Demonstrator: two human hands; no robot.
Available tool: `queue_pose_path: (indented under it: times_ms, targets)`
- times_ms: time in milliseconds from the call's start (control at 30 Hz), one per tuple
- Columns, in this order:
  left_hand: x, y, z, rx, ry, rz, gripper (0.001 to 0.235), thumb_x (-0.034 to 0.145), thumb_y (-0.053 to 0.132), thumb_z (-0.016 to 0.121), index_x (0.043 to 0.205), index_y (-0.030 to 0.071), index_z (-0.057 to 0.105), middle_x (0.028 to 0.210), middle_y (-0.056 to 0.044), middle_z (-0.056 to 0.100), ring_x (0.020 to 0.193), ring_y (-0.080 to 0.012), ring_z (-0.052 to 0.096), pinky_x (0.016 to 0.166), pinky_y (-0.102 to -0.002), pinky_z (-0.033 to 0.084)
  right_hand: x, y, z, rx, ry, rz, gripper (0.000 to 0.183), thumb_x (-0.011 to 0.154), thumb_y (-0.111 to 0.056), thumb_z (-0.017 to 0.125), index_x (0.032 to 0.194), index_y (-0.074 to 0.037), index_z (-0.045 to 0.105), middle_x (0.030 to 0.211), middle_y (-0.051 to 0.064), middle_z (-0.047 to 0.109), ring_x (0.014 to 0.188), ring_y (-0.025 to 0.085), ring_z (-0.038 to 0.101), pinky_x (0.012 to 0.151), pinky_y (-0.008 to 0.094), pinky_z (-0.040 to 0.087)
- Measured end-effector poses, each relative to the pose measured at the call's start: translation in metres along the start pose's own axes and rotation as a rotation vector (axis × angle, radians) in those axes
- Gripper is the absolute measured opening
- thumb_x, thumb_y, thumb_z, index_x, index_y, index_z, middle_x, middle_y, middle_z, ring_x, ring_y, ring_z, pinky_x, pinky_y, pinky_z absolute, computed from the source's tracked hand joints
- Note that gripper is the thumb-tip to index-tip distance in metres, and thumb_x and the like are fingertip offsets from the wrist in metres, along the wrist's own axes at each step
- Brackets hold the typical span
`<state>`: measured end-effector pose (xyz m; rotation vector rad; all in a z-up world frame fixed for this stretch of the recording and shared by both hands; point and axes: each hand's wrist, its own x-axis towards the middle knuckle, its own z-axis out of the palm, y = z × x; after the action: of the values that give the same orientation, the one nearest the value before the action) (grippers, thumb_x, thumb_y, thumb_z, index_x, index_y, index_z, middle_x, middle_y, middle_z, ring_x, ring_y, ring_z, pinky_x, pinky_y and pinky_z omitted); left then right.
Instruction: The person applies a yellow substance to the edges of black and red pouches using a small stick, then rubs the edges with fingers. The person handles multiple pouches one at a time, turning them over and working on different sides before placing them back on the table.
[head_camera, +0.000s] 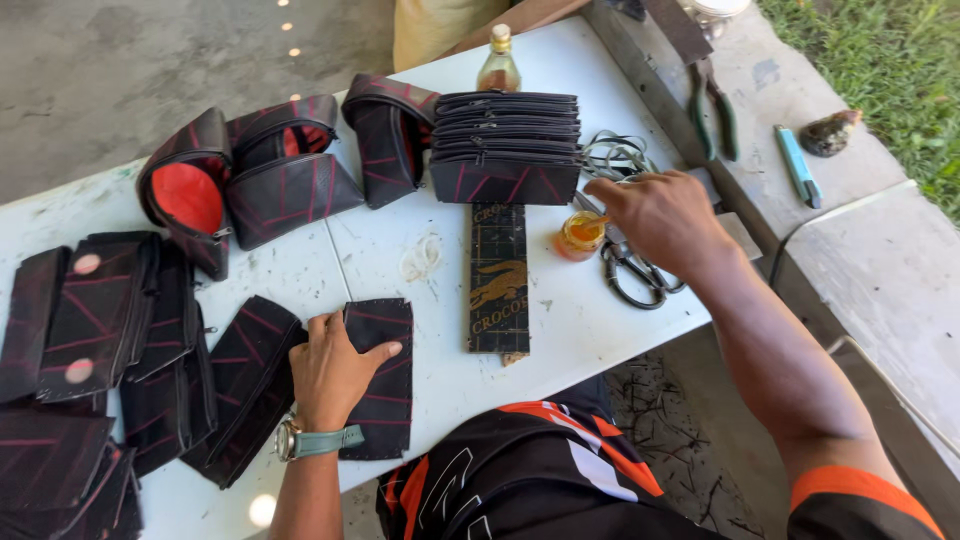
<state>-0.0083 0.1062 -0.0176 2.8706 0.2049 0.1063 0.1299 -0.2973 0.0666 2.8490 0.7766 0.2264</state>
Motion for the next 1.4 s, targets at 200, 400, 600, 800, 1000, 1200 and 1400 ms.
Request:
queue_pose_path:
  times_ms: [200, 400, 600, 800, 1000, 1200, 1400]
  targets:
    - [-0.002, 0.002, 0.015, -0.448, 0.076, -0.169, 0.063, 0.076, 0.033, 0.083, 0.121, -0.002, 0.056, 0.122, -0.019, 0.071, 0.109, -0.0364, 0.07, 0.091, -0.046, 0.057, 0.025, -0.011, 0.02, -0.082, -0.07, -0.115, 0.018, 0.101, -0.02, 0.056, 0.118, -0.016, 0.06, 0.066, 0.0, 0.064, 0.065, 0.017, 0.066, 0.063, 0.035, 0.051]
    - [-0.003, 0.012, 0.005, -0.118, -0.039, -0.114, 0.094, 0.061, 0.042, 0.101, 0.126, -0.007, 0.053, 0.128, -0.029, 0.056, 0.1, -0.0425, 0.066, 0.078, -0.048, 0.057, 0.035, -0.015, 0.016, -0.017, -0.233, -0.073, 0.029, 0.105, -0.018, 0.051, 0.133, -0.014, 0.052, 0.058, 0.003, 0.064, 0.051, 0.017, 0.062, 0.057, 0.034, 0.052]
    - [-0.002, 0.019, 0.0, -0.454, -0.105, -0.255, 0.067, 0.068, 0.024, 0.093, 0.117, -0.006, 0.058, 0.102, -0.021, 0.073, 0.087, -0.0292, 0.075, 0.075, -0.038, 0.06, -0.008, 0.017, -0.007, 0.224, 0.148, 0.028, 0.025, 0.1, -0.028, 0.063, 0.12, -0.013, 0.06, 0.076, 0.002, 0.071, 0.064, 0.018, 0.069, 0.076, 0.04, 0.052]
    - [-0.004, -0.004, -0.025, -1.02, -0.209, -0.268, 0.05, 0.067, 0.004, 0.086, 0.112, -0.003, 0.064, 0.089, -0.014, 0.079, 0.079, -0.0199, 0.075, 0.071, -0.031, 0.061, -0.025, 0.013, -0.007, 0.291, 0.3, -0.046, 0.026, 0.097, -0.024, 0.069, 0.119, -0.011, 0.063, 0.079, 0.006, 0.072, 0.078, 0.025, 0.072, 0.086, 0.042, 0.054]
    - [-0.01, -0.033, -0.028, -1.635, -0.2, -0.209, 0.04, 0.079, -0.003, 0.076, 0.115, 0.004, 0.06, 0.101, -0.007, 0.075, 0.091, -0.0169, 0.073, 0.082, -0.031, 0.06, -0.035, 0.015, 0.006, 0.321, 0.304, -0.003, 0.024, 0.096, -0.022, 0.07, 0.117, -0.011, 0.064, 0.087, 0.006, 0.074, 0.084, 0.024, 0.073, 0.081, 0.041, 0.053]
    - [-0.002, -0.018, -0.007, -1.832, -0.211, -0.098, 0.035, 0.088, 0.002, 0.077, 0.12, 0.003, 0.063, 0.103, -0.009, 0.073, 0.093, -0.0175, 0.07, 0.086, -0.034, 0.059, -0.044, 0.013, 0.013, 0.286, 0.212, 0.026, 0.03, 0.092, -0.026, 0.071, 0.118, -0.012, 0.066, 0.085, 0.005, 0.074, 0.084, 0.025, 0.073, 0.083, 0.041, 0.054]
    - [0.015, 0.016, 0.004, -1.777, -0.321, 0.046, 0.048, 0.072, 0.004, 0.086, 0.116, 0.002, 0.065, 0.102, -0.009, 0.074, 0.093, -0.0207, 0.073, 0.085, -0.036, 0.062, -0.055, 0.016, -0.006, 0.514, 0.271, 0.067, 0.03, 0.091, -0.017, 0.075, 0.118, -0.009, 0.067, 0.096, 0.009, 0.075, 0.091, 0.024, 0.073, 0.084, 0.038, 0.056]
